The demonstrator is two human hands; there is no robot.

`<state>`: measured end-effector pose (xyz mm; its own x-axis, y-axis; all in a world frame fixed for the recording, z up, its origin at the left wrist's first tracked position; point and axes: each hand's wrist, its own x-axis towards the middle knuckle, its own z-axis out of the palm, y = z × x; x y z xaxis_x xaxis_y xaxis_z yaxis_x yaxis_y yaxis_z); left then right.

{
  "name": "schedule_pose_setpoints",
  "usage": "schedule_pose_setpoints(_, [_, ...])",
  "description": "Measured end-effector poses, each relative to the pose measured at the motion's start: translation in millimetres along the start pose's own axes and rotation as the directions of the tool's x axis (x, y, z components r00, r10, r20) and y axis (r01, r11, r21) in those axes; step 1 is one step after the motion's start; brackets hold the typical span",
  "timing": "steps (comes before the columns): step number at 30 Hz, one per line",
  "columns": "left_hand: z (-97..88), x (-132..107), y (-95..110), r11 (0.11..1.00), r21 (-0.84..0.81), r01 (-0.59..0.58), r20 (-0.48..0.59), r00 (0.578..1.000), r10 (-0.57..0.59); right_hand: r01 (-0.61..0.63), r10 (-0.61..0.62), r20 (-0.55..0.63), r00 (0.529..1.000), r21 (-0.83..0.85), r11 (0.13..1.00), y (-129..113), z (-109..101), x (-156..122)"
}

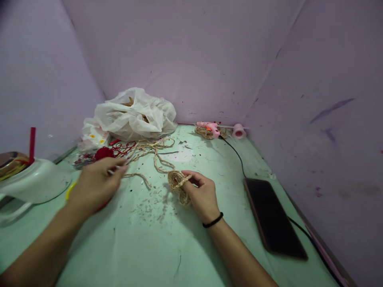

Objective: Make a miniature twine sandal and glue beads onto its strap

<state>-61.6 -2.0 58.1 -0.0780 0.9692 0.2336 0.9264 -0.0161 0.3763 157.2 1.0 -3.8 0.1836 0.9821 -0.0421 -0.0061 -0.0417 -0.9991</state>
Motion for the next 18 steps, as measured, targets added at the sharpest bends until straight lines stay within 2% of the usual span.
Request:
schedule_pose_setpoints(1, [8.3, -7, 14, 0.975, -0.207, -0.083, 0.023, 0.996, 0.089, 0.005, -0.004, 0.011, 1.0, -0.013, 1.0, -1, 1, -2])
schedule_pose_setpoints(3, [25.8, -19, 41, 0.893, -0.429, -0.133, 0.088, 0.978, 0.188, 0.021, -0.019, 0.036, 0.999, -0.033, 0.999, -2, 3, -5])
schedule_pose_setpoints(5, [40.9, -28, 61, 0.849, -0.493, -0.193, 0.075, 0.962, 0.262, 0.045, -0.042, 0.06, 0.997, -0.04, 0.998, -4, 3, -7])
schedule_pose_setpoints(7, [50.9, -31, 71, 0.836, -0.514, -0.194, 0.088, 0.957, 0.276, 0.075, -0.071, 0.087, 0.994, -0.05, 0.996, -6, 3, -8])
schedule_pose_setpoints(10, [57.5, -28, 72, 0.807, -0.591, -0.022, 0.183, 0.97, 0.16, 0.069, -0.056, 0.133, 0.989, -0.096, 0.993, -8, 4, -8])
schedule_pose_setpoints(13, [59.0, -22, 65, 0.715, -0.679, 0.165, 0.312, 0.947, 0.077, 0.024, -0.002, 0.173, 0.985, -0.127, 0.992, -10, 5, -8])
schedule_pose_setpoints(18, [56.4, -12, 54, 0.665, -0.716, 0.211, 0.377, 0.919, 0.114, -0.016, 0.041, 0.222, 0.974, -0.112, 0.994, -15, 4, -8])
